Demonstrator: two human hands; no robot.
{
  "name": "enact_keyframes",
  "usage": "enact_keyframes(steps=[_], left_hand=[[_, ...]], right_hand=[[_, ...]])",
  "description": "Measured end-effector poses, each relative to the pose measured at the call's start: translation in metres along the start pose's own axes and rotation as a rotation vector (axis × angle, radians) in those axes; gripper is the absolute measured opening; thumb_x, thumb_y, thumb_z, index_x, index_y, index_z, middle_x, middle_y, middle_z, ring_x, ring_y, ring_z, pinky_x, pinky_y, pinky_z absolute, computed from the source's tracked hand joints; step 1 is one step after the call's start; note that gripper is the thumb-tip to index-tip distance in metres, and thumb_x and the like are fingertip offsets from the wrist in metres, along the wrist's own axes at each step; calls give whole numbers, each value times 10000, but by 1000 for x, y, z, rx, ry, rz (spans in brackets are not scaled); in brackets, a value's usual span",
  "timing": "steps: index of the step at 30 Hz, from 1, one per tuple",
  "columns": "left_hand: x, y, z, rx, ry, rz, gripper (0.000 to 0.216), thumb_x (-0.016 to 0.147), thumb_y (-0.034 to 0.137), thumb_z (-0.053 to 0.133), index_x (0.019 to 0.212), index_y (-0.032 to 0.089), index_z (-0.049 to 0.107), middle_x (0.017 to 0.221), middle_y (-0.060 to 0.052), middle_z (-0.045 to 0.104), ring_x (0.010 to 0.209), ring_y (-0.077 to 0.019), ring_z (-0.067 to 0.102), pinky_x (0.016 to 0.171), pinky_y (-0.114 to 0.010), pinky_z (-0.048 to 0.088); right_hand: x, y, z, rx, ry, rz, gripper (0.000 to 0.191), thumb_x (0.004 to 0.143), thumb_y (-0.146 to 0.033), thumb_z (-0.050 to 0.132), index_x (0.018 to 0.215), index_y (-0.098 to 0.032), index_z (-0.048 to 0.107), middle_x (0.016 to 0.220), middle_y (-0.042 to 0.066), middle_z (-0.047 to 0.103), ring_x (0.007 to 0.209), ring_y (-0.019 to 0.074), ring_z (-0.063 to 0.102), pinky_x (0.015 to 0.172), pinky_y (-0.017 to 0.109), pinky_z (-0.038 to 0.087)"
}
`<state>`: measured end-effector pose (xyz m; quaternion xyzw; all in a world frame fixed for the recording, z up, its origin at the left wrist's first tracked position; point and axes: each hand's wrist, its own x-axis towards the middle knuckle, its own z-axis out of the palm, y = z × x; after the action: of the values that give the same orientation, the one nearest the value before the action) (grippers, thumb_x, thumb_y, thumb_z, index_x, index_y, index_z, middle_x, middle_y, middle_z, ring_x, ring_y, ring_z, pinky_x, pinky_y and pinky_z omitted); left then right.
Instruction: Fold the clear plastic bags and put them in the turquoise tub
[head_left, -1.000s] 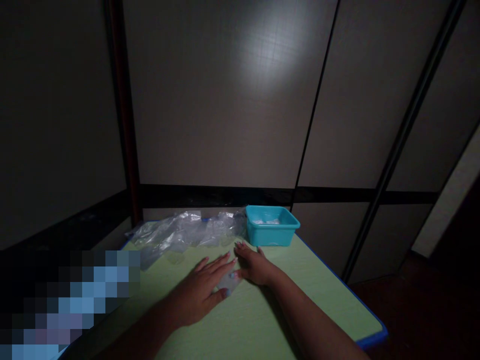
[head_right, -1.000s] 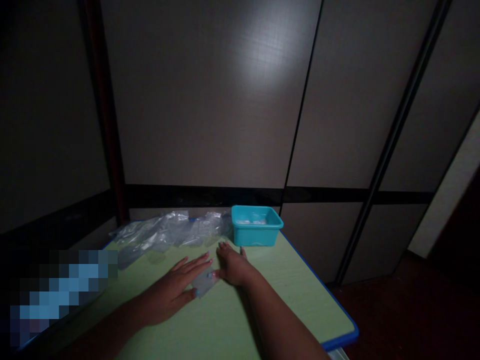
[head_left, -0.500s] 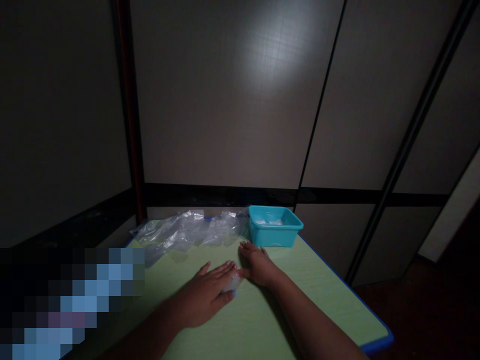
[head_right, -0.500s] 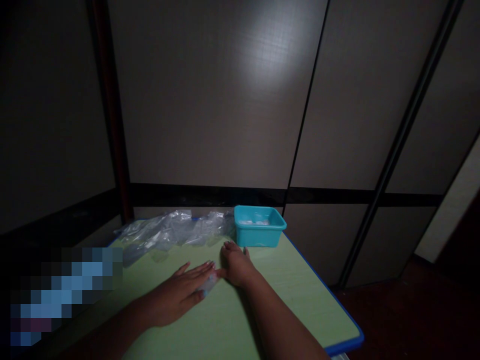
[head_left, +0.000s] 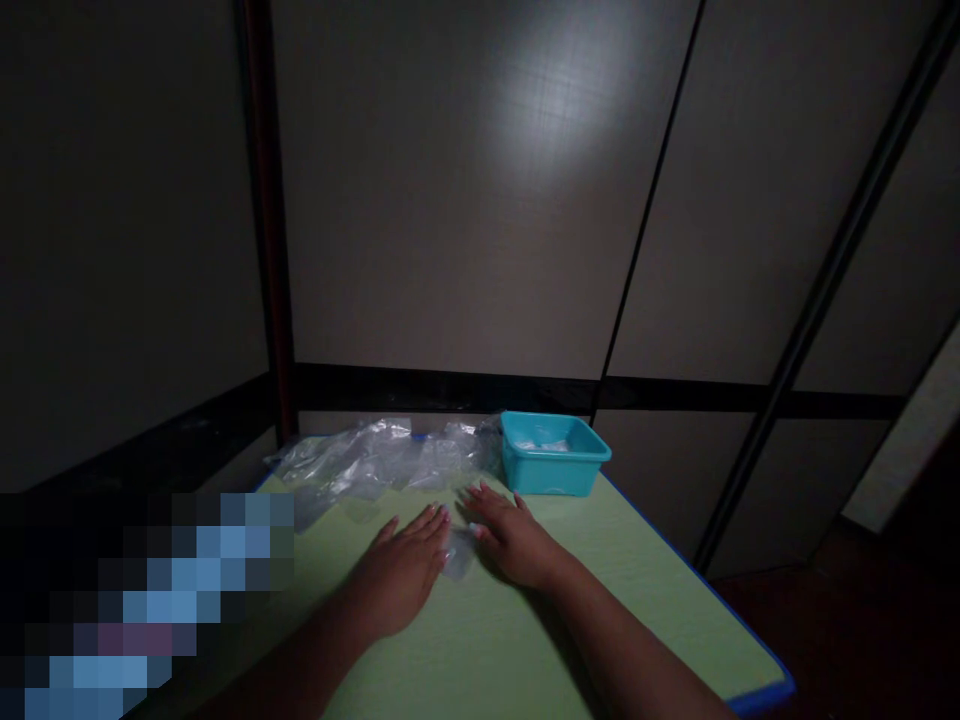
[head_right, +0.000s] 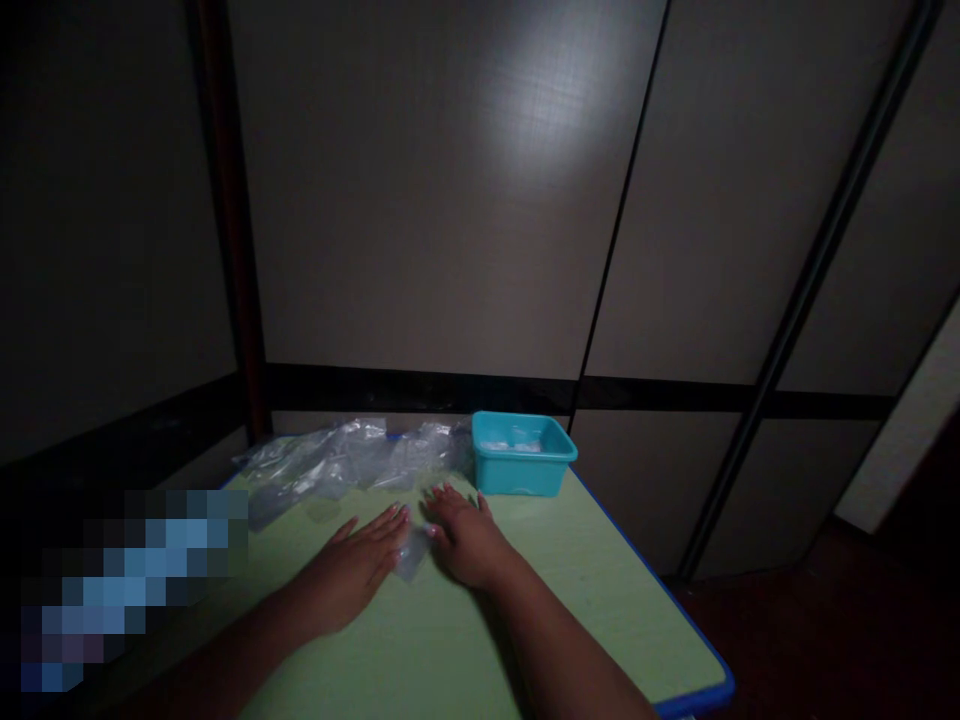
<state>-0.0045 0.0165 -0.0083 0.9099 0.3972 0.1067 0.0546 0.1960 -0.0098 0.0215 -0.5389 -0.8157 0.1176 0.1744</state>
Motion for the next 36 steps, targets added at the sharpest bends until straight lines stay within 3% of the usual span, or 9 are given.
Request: enact_keyframes(steps=[4, 7, 15, 20, 23, 27, 31, 36], left_hand=[[2, -3, 4, 64, 38, -139, 480, 869, 272, 220, 1338, 193, 278, 1408, -28, 225, 1303, -213, 150, 1003, -505, 181], [2, -3, 4, 70, 25, -181, 494, 861, 265, 208, 1343, 174, 267, 1414, -27, 197, 1305, -216, 140, 995, -513, 195], [0, -1, -2, 47, 2, -220, 517, 858, 313, 209, 1352, 165, 238, 1421, -33, 172, 1307, -219, 127, 994, -520, 185], [-3, -4, -3, 62, 51, -258, 550, 862, 439, 216, 1335, 166, 288, 1411, -62, 207, 1310, -238, 104, 1010, -542, 80], [-2, -9, -3, 73, 92, -282, 590, 861, 492, 205, 1342, 157, 266, 1416, -73, 187, 1312, -241, 80, 1011, -541, 53], [-1, -12, -10, 15, 95, -138, 538, 882, 464, 187, 1366, 231, 166, 1433, -10, 129, 1317, -198, 52, 1026, -497, 83], [-1, -10, -16, -78, -24, 64, 477, 899, 459, 140, 1349, 309, 187, 1421, 25, 188, 1312, -167, 101, 1039, -455, 73], [-1, -16, -13, -113, -64, 26, 490, 894, 473, 158, 1344, 289, 219, 1413, -8, 217, 1308, -184, 125, 1033, -462, 89]], right_hand=[[-5, -24, 6, 22, -120, -145, 558, 871, -446, 289, 1372, -258, 132, 1425, 51, 164, 1304, 213, 113, 1020, 514, 24], [-4, -32, 12, -20, -141, -171, 593, 872, -476, 257, 1380, -222, 89, 1421, 76, 157, 1304, 211, 118, 1023, 502, -3], [-4, -26, 8, -73, -173, -113, 668, 835, -571, 266, 1373, -190, 155, 1414, 124, 151, 1305, 229, 103, 1021, 499, -4], [-6, -26, 2, -48, -210, -121, 676, 722, -658, 421, 1308, -345, 298, 1426, 68, 130, 1303, 270, 78, 987, 545, -54], [-6, -26, 0, -26, -226, -118, 681, 688, -664, 467, 1289, -386, 308, 1429, 69, 99, 1303, 279, 42, 966, 570, -60], [-6, -26, -1, 4, -253, -117, 674, 675, -651, 500, 1276, -405, 315, 1429, 68, 72, 1303, 265, -10, 958, 578, -62], [-6, -24, -2, 22, -283, -133, 633, 651, -637, 541, 1225, -408, 402, 1429, 33, 17, 1295, 265, -72, 956, 567, -93], [-6, -24, -4, 46, -300, -132, 602, 643, -591, 587, 1198, -420, 428, 1429, 30, 5, 1284, 266, -122, 940, 573, -115]])
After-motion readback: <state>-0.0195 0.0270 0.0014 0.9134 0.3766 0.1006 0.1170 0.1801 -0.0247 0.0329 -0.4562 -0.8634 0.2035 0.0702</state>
